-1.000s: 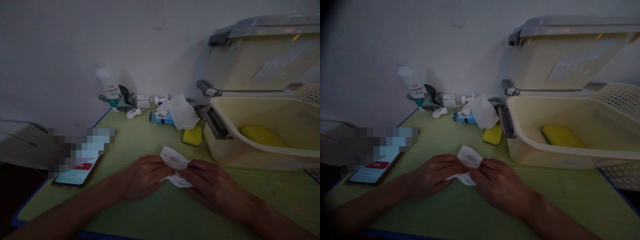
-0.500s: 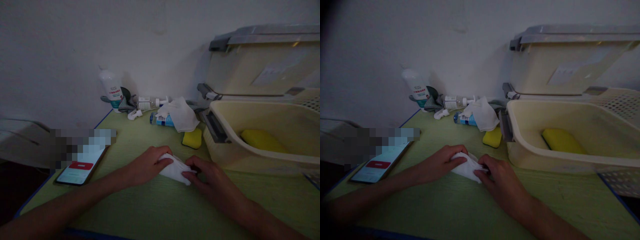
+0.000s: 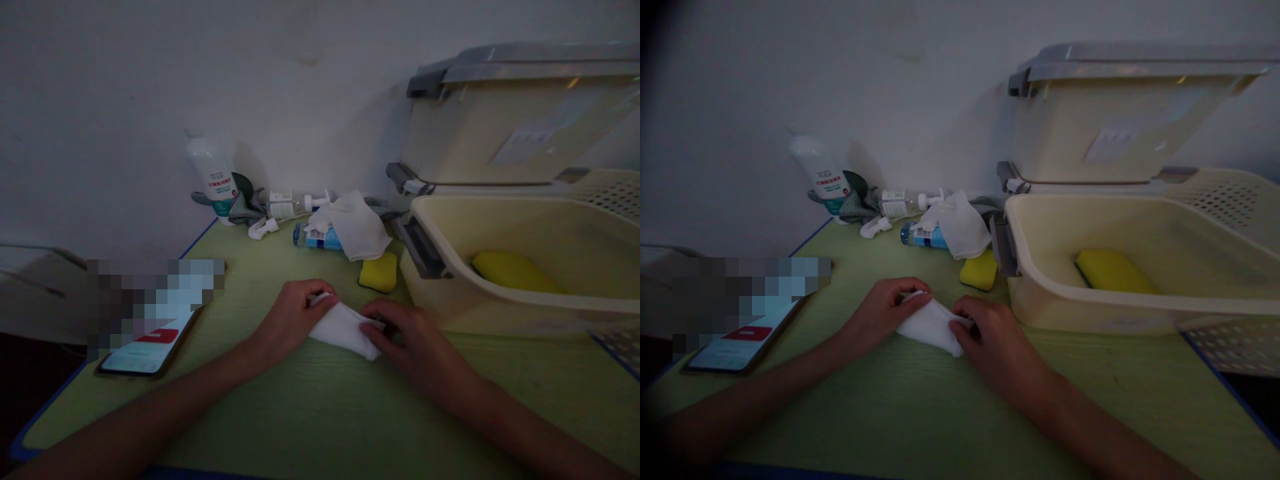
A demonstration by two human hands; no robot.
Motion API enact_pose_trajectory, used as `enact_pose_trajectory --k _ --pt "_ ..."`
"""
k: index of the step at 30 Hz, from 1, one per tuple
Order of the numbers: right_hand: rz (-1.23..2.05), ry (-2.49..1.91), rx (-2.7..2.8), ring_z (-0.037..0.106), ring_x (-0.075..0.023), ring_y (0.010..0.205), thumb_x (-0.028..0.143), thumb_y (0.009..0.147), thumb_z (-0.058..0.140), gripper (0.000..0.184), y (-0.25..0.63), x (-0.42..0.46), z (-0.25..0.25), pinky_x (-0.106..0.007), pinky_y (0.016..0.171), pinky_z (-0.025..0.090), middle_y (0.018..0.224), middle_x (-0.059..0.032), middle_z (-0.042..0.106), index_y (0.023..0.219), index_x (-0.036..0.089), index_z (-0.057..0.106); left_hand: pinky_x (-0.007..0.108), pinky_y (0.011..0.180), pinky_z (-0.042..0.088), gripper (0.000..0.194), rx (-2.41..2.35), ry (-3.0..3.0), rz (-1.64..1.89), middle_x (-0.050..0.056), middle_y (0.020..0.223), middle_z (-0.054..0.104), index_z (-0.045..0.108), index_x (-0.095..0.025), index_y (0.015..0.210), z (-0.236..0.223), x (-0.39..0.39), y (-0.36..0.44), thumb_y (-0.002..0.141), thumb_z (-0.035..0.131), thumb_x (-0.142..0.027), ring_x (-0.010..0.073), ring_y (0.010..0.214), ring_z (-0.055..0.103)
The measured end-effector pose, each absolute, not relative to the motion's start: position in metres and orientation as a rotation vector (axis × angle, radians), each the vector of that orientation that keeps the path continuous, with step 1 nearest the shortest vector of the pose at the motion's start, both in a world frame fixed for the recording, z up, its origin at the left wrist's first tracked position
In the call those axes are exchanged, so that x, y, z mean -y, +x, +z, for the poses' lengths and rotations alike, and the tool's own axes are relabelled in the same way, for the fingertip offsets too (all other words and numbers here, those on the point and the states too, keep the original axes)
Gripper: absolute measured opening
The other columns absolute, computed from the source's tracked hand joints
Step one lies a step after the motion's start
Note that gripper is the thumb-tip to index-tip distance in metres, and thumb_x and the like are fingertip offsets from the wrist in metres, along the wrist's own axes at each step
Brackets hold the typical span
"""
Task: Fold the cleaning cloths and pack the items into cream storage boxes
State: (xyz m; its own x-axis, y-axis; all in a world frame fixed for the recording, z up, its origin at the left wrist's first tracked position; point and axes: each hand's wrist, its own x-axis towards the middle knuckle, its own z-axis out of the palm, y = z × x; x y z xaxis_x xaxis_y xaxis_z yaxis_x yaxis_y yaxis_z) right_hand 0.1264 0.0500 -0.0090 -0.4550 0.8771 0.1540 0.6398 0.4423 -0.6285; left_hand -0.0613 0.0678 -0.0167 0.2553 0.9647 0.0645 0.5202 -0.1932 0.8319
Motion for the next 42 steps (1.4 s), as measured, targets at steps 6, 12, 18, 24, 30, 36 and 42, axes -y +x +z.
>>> enact_pose_trajectory --k 6,12,18,24,30,36,42 --pt "0.564 -1.263 2.296 0.060 -0.0161 0.066 0.007 0.078 0.056 0.010 0.126 -0.050 -0.012 -0.025 0.056 0.047 0.073 -0.0034 0.063 0.082 0.015 0.059 0.029 0.069 0.046 0.008 -1.373 2.277 1.067 0.003 0.079 0.060 0.061 -0.014 0.083 -0.026 -0.062 -0.061 0.081 0.055 -0.019 0.0162 0.074 0.057" --pt "0.284 -0.824 2.385 0.057 -0.0183 0.082 0.001 0.077 0.050 0.018 0.130 -0.051 -0.014 -0.030 0.072 0.049 0.085 -0.0071 0.062 0.081 0.015 0.059 0.028 0.068 0.045 0.020 -1.086 2.725 1.172 0.005 0.082 0.054 0.063 -0.013 0.073 -0.034 -0.070 -0.064 0.087 0.048 -0.014 0.0163 0.079 0.051" --pt "0.296 -0.870 2.563 0.056 -0.0195 0.078 0.006 0.076 0.053 0.012 0.129 -0.044 -0.006 -0.032 0.069 0.050 0.083 -0.0077 0.061 0.083 0.015 0.059 0.030 0.079 0.045 0.022 -0.968 2.804 0.651 0.007 0.090 0.058 0.063 -0.010 0.089 -0.027 -0.068 -0.067 0.089 0.041 -0.010 0.0180 0.087 0.050" --pt "0.193 -0.991 2.533 0.056 -0.0234 0.084 0.008 0.068 0.061 0.016 0.128 -0.045 -0.016 -0.035 0.067 0.051 0.088 -0.0107 0.059 0.082 0.014 0.055 0.039 0.092 0.042 0.029 -0.938 2.745 0.504 0.014 0.103 0.057 0.057 -0.004 0.106 -0.021 -0.058 -0.068 0.085 0.050 -0.023 0.0240 0.099 0.047" --pt "0.180 -0.999 2.398 0.056 -0.0217 0.079 0.002 0.067 0.051 0.020 0.130 -0.050 -0.019 -0.035 0.066 0.050 0.081 -0.0077 0.061 0.081 0.016 0.054 0.039 0.091 0.043 0.028 -0.998 2.677 0.514 0.013 0.109 0.057 0.054 -0.008 0.110 -0.027 -0.059 -0.068 0.086 0.050 -0.023 0.0234 0.102 0.049" --pt "0.508 -1.067 2.050 0.055 -0.0138 0.060 0.016 0.074 0.052 0.009 0.129 -0.048 -0.012 -0.025 0.055 0.045 0.068 -0.0016 0.059 0.083 0.017 0.055 0.030 0.069 0.048 0.019 -1.041 2.231 0.651 0.005 0.076 0.062 0.060 -0.012 0.086 -0.022 -0.057 -0.071 0.086 0.049 -0.028 0.0172 0.073 0.059" --pt "0.850 -1.107 1.845 0.046 -0.0097 0.048 0.026 0.078 0.049 0.013 0.127 -0.045 -0.006 -0.019 0.040 0.036 0.060 0.0021 0.053 0.084 0.017 0.056 0.019 0.044 0.046 0.031 -0.902 1.302 0.652 0.000 0.065 0.060 0.053 -0.013 0.080 -0.022 -0.040 -0.057 0.072 0.063 -0.041 0.0123 0.053 0.061"
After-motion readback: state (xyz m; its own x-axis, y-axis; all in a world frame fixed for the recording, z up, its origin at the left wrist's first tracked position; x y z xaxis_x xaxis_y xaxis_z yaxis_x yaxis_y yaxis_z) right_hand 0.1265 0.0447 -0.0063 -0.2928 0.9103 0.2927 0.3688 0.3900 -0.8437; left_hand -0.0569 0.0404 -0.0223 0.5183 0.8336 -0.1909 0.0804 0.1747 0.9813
